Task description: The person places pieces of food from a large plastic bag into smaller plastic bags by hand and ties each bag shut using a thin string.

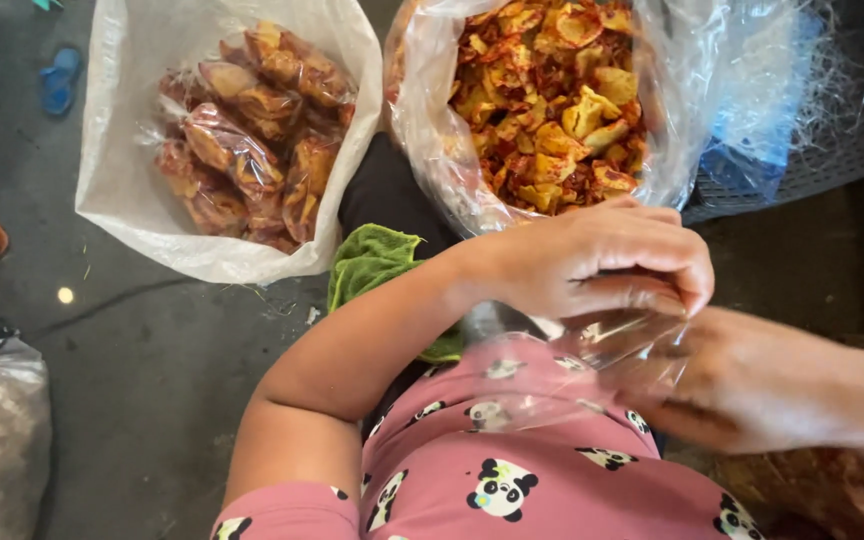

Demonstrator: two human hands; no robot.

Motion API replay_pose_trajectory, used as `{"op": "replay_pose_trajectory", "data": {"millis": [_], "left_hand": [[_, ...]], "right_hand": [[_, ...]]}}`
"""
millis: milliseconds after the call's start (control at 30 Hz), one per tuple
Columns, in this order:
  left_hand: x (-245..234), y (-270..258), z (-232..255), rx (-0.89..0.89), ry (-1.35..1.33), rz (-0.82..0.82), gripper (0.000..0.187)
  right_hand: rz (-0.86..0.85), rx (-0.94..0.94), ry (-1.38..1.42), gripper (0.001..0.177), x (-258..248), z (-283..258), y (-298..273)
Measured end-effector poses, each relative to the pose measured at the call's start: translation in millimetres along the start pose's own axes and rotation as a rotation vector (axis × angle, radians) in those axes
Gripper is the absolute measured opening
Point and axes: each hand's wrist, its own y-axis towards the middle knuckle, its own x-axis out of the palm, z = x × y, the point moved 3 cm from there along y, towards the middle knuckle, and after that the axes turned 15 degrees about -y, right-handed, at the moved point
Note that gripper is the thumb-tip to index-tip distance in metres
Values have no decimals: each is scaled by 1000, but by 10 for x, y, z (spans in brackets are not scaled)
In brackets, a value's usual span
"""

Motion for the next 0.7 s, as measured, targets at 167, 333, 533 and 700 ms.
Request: {"op": "replay_pose_trajectory", "data": {"millis": [167, 333, 533, 700], "left_hand": [[-31, -90, 31, -133, 379, -36, 19], [-77, -370, 365, 148, 219, 670, 18], [-33, -1335, -915, -157, -692, 916, 88], [-80, -965, -1024, 129, -1137, 876, 98]], "right_hand": [[-113, 199, -144, 42, 416, 246, -40], [359, 470, 296, 28, 97, 497, -51], [666, 365, 509, 56, 163, 337, 120], [486, 206, 357, 52, 418, 253, 314]]}}
